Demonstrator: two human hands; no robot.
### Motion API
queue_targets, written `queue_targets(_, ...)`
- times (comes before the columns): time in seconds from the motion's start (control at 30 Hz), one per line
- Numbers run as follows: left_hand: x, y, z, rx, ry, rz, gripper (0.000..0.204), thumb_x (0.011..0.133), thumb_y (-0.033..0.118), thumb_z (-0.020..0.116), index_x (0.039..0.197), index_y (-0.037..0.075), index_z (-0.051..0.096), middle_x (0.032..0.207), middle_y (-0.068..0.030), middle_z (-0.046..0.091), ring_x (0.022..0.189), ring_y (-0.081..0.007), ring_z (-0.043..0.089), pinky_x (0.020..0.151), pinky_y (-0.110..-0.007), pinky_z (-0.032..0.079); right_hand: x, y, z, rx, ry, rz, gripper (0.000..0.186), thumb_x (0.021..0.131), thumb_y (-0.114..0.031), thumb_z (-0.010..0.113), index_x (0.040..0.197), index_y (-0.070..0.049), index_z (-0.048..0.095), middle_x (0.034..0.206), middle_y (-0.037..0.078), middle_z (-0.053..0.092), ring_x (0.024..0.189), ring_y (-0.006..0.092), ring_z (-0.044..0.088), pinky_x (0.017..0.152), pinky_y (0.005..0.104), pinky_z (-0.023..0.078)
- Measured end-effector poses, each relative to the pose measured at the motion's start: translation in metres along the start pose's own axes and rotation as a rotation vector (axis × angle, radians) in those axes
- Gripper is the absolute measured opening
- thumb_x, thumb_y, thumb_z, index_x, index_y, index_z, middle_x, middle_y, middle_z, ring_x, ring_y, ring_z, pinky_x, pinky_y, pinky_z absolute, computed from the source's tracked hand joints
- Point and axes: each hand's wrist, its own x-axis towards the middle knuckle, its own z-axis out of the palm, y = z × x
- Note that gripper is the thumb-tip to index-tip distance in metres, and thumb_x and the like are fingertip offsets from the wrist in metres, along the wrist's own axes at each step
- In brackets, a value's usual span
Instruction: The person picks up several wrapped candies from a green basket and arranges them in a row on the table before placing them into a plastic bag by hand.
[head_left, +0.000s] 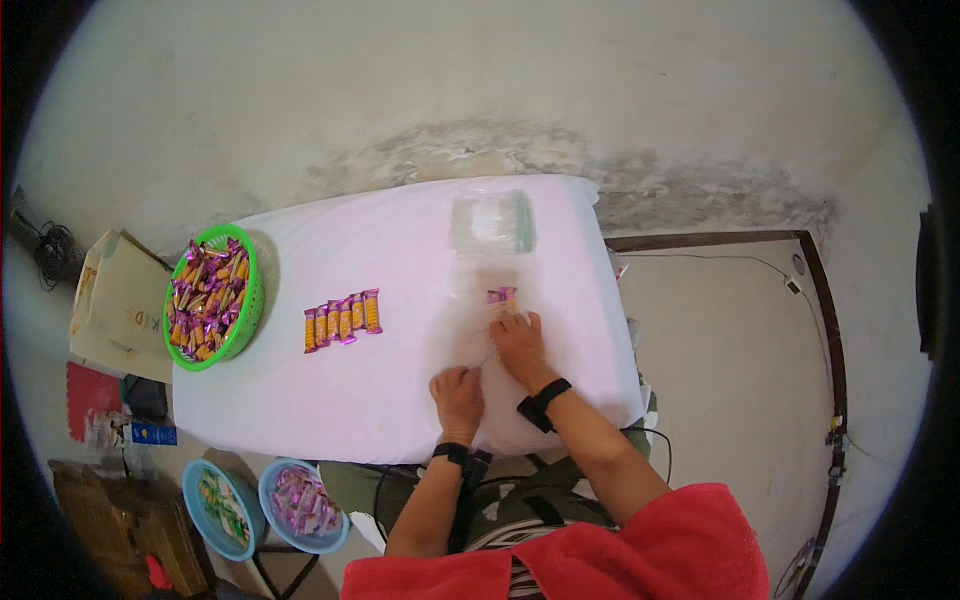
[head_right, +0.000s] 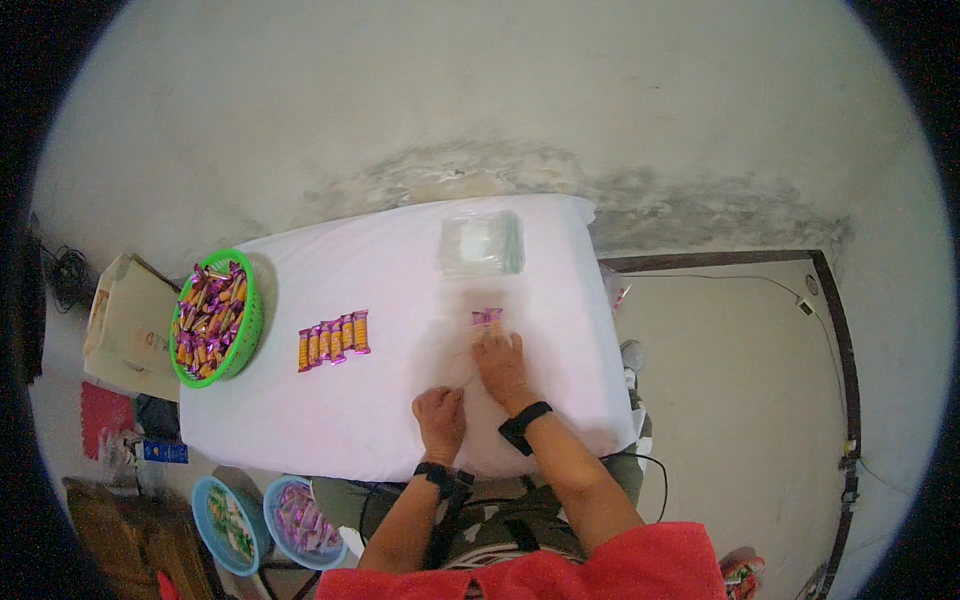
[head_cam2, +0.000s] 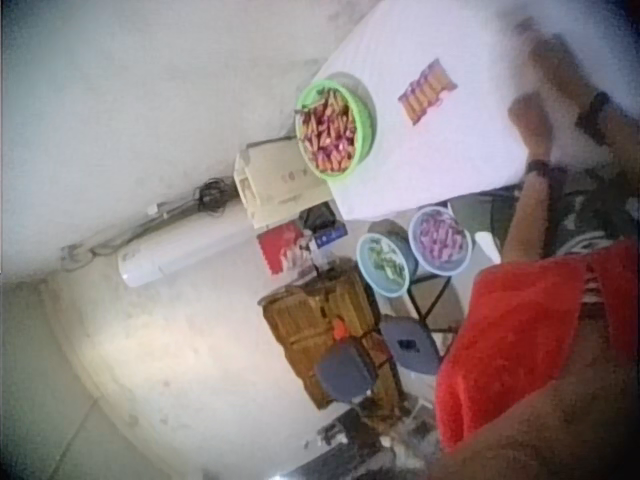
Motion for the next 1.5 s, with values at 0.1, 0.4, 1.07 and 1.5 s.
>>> queue_targets(0.1, 0.000, 0.001, 0.000, 0.023, -0.037, 0.007, 0.015, 0.080, 0.011, 0.063, 0.094, 0.013, 0.064, 0.097, -0.0050, 0.057, 0.096, -0.0256, 0.052, 0.087, -0.043, 0.036, 0.000, 0.005, 0.001, 0.056, 0.174, -0.044, 0.010, 0.077, -0.009, 0.057, 0.087, -0.012, 0.059, 0.095, 0.006, 0.057, 0.091, 0.0236, 0.056, 0.087, 0.0449, 0.036)
queue_targets(0.4, 0.000, 0.002, -0.002, -0.089, -0.069, -0.064, 0.025, 0.080, 0.008, 0.062, 0.104, 0.010, 0.062, 0.106, -0.0079, 0.058, 0.103, -0.0290, 0.051, 0.092, -0.042, 0.036, -0.002, 0.012, -0.008, 0.186, 0.202, -0.032, 0.016, 0.080, -0.010, 0.057, 0.095, -0.014, 0.060, 0.097, 0.003, 0.058, 0.096, 0.0228, 0.055, 0.087, 0.0436, 0.035)
queue_targets(1.07, 0.068, -0.074, -0.049, 0.247, -0.042, -0.204, 0.011, 0.085, 0.012, 0.057, 0.088, 0.004, 0.065, 0.101, -0.0200, 0.060, 0.089, -0.0368, 0.059, 0.078, -0.043, 0.048, -0.055, 0.026, -0.009, 0.341, 0.178, -0.090, 0.014, 0.080, -0.015, 0.066, 0.093, -0.014, 0.062, 0.096, 0.002, 0.058, 0.100, 0.0214, 0.055, 0.099, 0.0490, 0.032)
queue_targets(1.5, -0.031, 0.054, -0.063, -0.449, -0.277, -0.131, 0.018, 0.084, -0.002, 0.058, 0.099, 0.002, 0.064, 0.108, -0.0164, 0.056, 0.094, -0.0295, 0.060, 0.083, -0.033, 0.049, -0.052, 0.026, -0.005, 0.354, 0.308, -0.147, 0.015, 0.082, -0.014, 0.056, 0.095, -0.014, 0.061, 0.092, 0.001, 0.058, 0.095, 0.0199, 0.055, 0.099, 0.0476, 0.032)
